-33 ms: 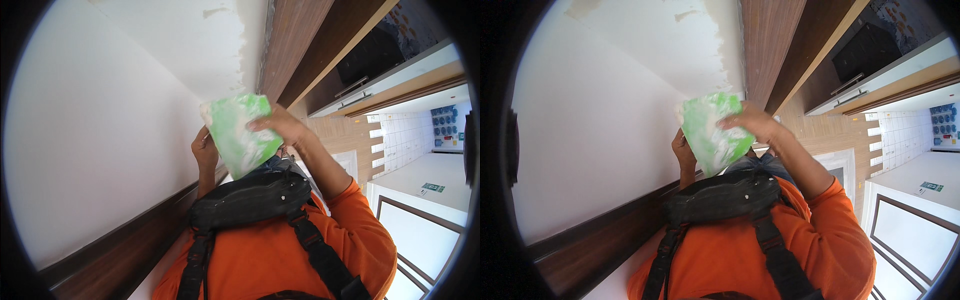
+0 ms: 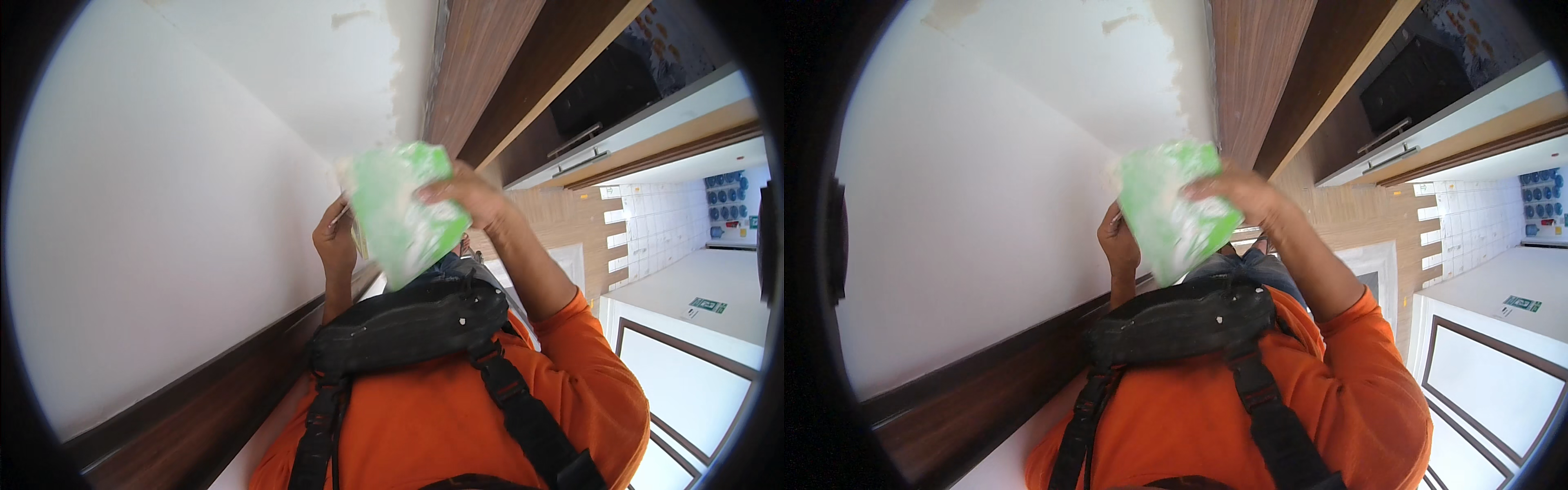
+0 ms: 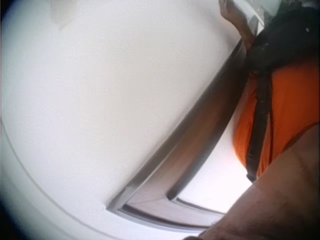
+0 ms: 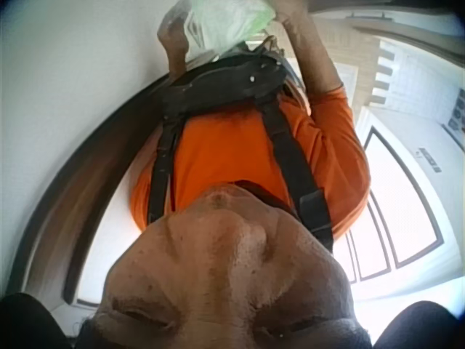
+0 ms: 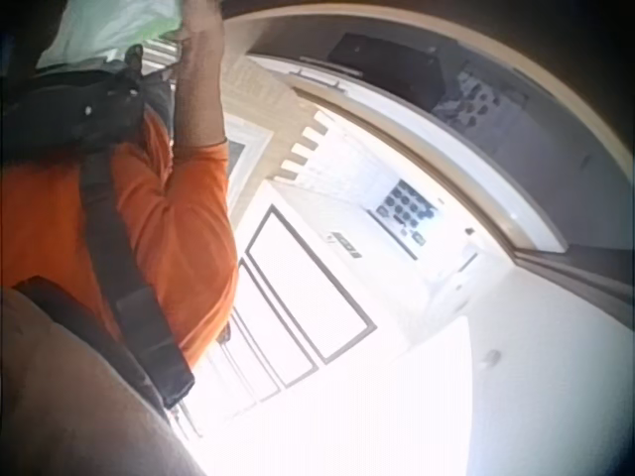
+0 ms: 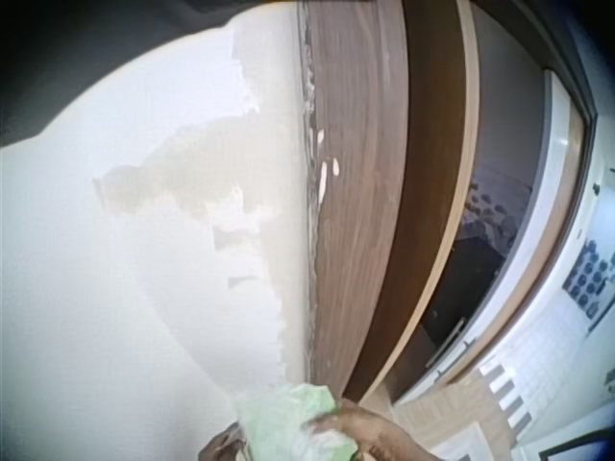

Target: The person stands on a ladder and uses a green plastic scraper to apply white wall compound to a vertical wall surface. They repeatedly scoop compound from a container and spread it along the wall, smoothing the surface.

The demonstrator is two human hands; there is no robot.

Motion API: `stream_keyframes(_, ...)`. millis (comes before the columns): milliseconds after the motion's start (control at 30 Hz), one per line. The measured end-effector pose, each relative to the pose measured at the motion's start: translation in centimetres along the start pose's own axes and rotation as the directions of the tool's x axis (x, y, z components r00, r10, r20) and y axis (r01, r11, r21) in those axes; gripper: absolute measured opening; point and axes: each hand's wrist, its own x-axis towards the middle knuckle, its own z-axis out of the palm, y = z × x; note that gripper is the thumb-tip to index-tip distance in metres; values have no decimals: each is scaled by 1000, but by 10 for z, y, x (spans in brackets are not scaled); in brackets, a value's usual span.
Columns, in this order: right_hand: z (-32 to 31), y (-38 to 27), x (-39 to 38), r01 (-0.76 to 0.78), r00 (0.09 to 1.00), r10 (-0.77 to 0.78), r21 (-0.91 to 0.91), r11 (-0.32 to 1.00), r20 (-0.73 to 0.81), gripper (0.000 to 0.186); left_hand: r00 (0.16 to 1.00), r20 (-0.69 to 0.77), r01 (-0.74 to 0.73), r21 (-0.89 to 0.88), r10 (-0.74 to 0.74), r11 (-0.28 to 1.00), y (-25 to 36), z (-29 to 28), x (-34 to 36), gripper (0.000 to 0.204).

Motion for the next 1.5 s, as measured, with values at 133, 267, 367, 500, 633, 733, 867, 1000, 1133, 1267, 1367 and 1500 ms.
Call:
stream_keyframes(133, -58, 4, 11, -15, 996, 46, 368, 930, -75, 48, 995, 97, 10, -372, 28, 928, 24, 16, 10, 28)
stream_keyframes(267, -84, 17, 19, -120, 992, 123, 275, 954, 8, 46, 973, 218, -40, -173, 77, 984, 15, 9, 17, 31)
stream_keyframes(367, -66, 26, 11, -105, 994, 100, 313, 944, 32, 46, 993, 99, 41, 165, -58, 986, 3, 4, 13, 36)
stream_keyframes(500, -15, 83, 25, 148, 931, 72, 548, 823, -359, 42, 944, -158, 306, 96, -289, 947, -94, -30, -10, 33)
stream_keyframes(633, -1, 122, 39, 254, 836, -26, 345, 904, -548, 37, 858, -285, 423, -80, -428, 902, -89, -23, -23, 27)
stream_keyframes(733, -20, 116, 38, 310, 761, -372, -207, 928, -531, 29, 868, -334, 364, -75, -367, 928, -76, -35, 2, 30)
stream_keyframes(867, -27, 79, 16, 297, 747, -634, -752, 589, -201, 31, 873, 11, 442, -442, -488, 780, -14, -14, 10, 37)
stream_keyframes(1000, -31, 86, 16, 370, 700, -687, -922, 116, 194, 55, 869, 180, 484, -498, -460, 720, 7, 12, 10, 37)
stream_keyframes(1133, -48, 90, 14, 243, 737, -636, -967, -69, 231, 65, 885, 224, 463, -498, -407, 733, 10, 8, 10, 35)
stream_keyframes(1267, -84, 101, 11, 38, 837, -495, -927, -374, 234, 62, 906, 200, 416, -585, -374, 696, 32, 19, 6, 37)
stream_keyframes(1367, -86, 89, 6, -107, 864, -376, -852, 513, -335, 36, 979, 27, 198, -389, -204, 900, 10, 21, 9, 37)
stream_keyframes(1500, -50, 72, 1, -62, 949, 124, 215, 975, -289, 38, 990, -141, -10, -7, 9, 1000, 0, 20, 15, 39)
